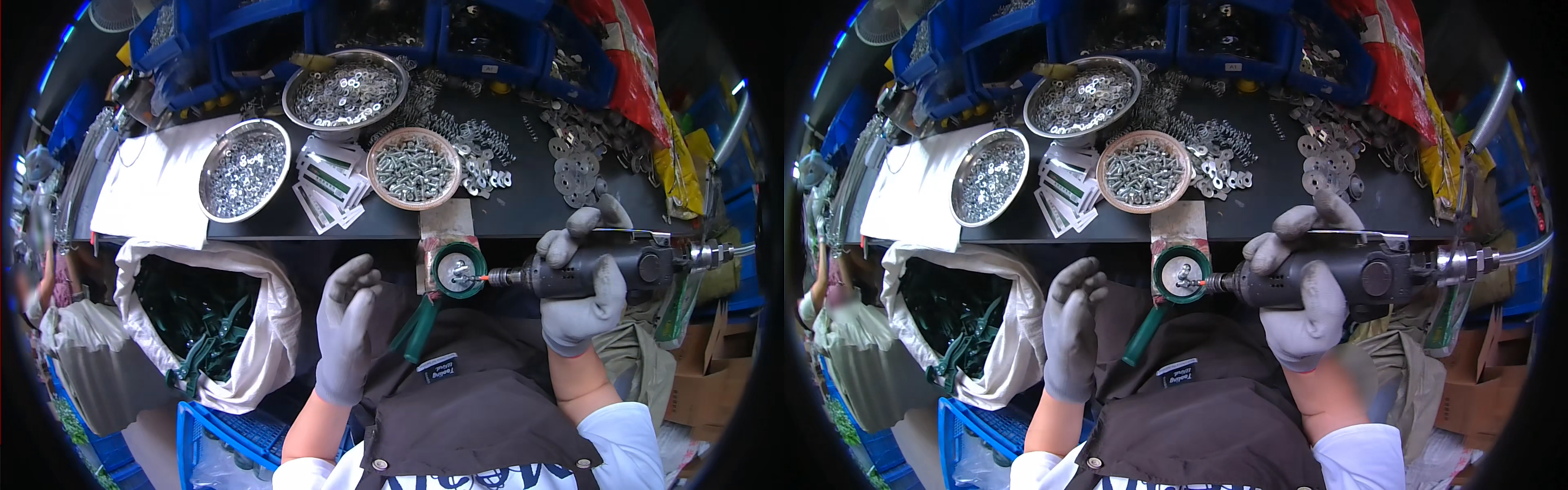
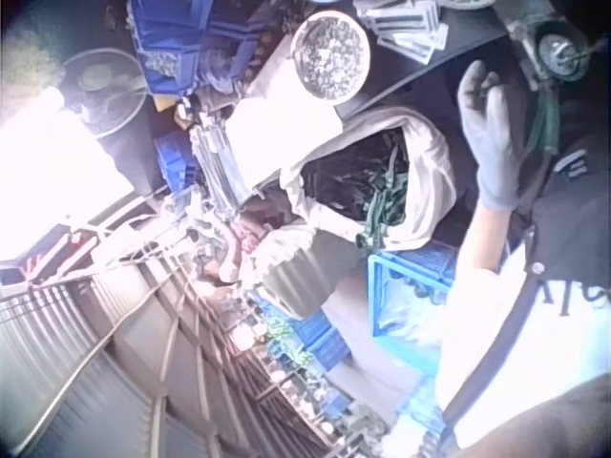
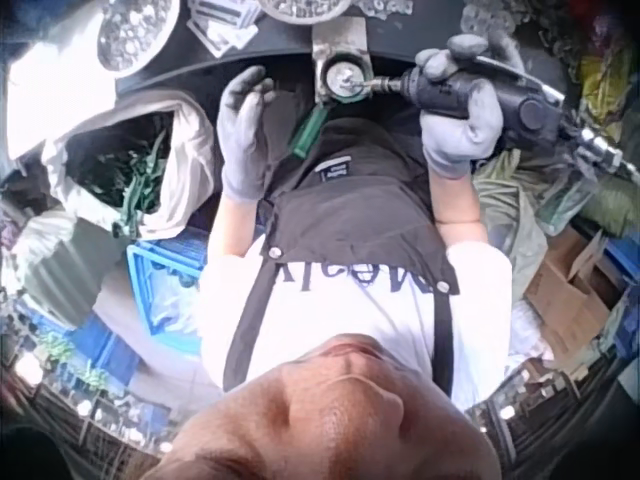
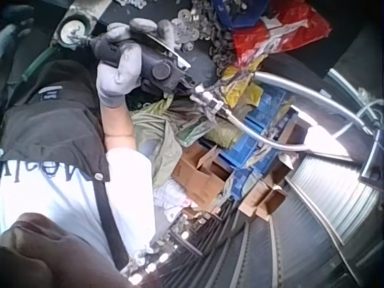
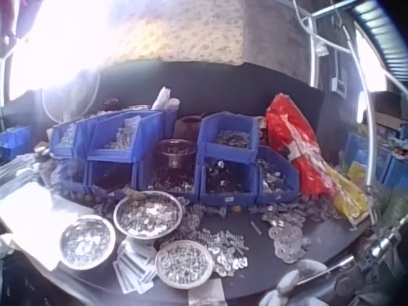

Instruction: The person assembles caulking guns by fitting components together and fastening screws with a power screwdriver. They attach a clear plastic tube, stick a label on it, bag the assembly, and place it into a crate.

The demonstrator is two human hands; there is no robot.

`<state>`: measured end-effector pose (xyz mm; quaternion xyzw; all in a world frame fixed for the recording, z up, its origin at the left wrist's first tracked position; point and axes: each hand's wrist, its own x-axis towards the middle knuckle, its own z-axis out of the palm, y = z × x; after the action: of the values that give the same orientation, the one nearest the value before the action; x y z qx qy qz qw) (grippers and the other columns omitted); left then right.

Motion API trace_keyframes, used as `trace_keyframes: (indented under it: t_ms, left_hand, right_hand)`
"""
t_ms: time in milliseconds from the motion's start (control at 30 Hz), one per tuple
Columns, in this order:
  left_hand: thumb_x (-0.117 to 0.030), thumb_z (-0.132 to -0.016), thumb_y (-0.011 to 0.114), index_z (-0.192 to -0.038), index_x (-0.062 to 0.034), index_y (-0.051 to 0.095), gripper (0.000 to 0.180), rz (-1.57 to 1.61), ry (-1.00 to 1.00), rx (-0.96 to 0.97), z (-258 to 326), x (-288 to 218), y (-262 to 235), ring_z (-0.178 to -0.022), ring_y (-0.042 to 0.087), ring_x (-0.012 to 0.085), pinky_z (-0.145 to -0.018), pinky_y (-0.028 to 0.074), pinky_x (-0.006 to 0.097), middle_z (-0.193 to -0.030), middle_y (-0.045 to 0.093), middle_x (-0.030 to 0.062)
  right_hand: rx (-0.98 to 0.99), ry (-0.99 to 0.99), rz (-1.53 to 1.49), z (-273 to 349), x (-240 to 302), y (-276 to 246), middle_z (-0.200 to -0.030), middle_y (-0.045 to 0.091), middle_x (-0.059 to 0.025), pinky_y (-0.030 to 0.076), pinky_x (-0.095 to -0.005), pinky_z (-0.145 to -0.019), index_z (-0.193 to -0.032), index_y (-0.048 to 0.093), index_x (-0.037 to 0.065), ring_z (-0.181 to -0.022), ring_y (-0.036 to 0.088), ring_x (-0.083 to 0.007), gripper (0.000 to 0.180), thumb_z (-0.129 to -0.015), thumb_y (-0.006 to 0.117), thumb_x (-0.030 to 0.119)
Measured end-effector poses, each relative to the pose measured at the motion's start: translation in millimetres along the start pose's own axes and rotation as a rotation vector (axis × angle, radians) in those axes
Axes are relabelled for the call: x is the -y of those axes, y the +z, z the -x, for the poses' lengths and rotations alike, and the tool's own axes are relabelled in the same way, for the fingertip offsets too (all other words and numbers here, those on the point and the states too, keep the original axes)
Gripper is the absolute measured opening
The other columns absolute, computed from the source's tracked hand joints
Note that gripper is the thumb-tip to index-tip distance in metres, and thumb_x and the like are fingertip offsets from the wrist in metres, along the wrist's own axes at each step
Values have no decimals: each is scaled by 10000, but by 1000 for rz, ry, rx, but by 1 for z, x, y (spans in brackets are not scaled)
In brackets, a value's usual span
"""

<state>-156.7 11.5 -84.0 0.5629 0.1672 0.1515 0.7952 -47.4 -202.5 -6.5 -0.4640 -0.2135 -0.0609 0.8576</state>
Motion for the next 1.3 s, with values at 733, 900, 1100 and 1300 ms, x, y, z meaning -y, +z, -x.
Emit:
trace_keyframes:
  t_ms: [733,900,1100,1300]
  left_hand:
    - [-253,-983,588,-897,16,695,302,-261,-428,389,32,10,4,-638,572,88,-614,462,290,-686,631,60]
    - [-272,-982,603,-916,4,706,301,-294,-441,327,35,6,7,-684,580,71,-635,469,281,-727,652,50]
    - [-262,-909,707,-1042,-24,697,273,-791,221,113,-15,-34,-1,-874,693,324,-779,539,389,-980,701,173]
    - [-132,-871,693,-993,-25,700,162,-1113,832,-112,-182,-73,2,-914,659,322,-821,508,427,-916,685,147]
  right_hand:
    - [448,90,434,-12,-16,55,-1140,628,-118,536,-348,-886,-1417,436,20,-945,649,-167,576,-880,634,-41]
    - [315,197,176,-22,23,50,-1222,623,-157,550,-360,-830,-1465,407,11,-896,654,-176,624,-881,627,-6]
    - [-78,14,321,-12,34,-44,-1136,597,-136,529,-325,-764,-1435,435,-40,-809,624,-167,606,-877,565,159]
    - [-506,83,759,14,-11,-214,-1186,641,-83,534,-303,-862,-1357,553,-11,-972,634,-138,449,-911,600,-42]
